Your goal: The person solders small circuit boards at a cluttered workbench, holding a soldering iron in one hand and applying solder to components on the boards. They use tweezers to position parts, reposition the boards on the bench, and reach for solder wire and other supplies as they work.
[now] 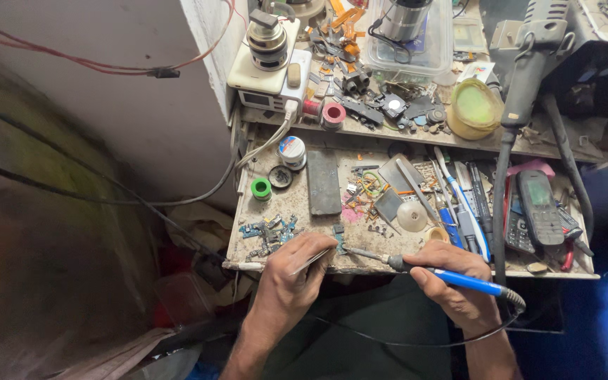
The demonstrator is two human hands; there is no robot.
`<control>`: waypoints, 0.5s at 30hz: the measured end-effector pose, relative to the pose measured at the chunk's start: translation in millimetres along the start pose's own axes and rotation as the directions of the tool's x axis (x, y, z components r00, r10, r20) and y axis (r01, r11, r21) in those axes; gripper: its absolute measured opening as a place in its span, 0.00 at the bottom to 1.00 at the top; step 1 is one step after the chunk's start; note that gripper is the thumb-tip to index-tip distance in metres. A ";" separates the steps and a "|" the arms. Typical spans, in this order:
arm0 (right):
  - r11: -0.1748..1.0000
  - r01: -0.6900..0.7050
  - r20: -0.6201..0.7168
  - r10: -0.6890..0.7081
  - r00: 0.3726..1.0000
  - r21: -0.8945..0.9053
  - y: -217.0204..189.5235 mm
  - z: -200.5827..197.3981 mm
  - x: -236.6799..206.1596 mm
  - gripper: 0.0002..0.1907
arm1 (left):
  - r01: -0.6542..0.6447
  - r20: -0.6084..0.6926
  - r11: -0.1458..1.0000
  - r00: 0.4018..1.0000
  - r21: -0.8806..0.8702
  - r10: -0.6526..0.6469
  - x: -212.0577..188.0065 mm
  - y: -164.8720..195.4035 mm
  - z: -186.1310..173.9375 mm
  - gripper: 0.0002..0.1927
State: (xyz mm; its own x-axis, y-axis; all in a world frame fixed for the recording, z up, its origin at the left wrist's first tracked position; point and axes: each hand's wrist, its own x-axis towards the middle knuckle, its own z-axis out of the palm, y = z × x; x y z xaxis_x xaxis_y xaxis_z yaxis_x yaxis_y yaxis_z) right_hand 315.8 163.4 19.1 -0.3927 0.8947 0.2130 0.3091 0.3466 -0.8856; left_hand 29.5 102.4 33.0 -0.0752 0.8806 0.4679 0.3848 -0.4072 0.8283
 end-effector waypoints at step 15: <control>0.977 -0.144 -0.058 0.154 0.986 0.155 5.4 -0.7 -8.2 0.12 | -0.027 -0.020 1.000 0.999 -0.006 0.027 -1.4 0.0 1.4 0.10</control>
State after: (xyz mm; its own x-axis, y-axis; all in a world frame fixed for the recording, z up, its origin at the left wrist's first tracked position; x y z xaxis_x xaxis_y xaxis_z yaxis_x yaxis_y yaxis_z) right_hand 321.3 158.2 12.9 -0.2896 0.9522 0.0973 0.2242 0.1663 -0.9602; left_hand 30.9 101.5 32.0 -0.0828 0.8644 0.4960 0.3814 -0.4324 0.8171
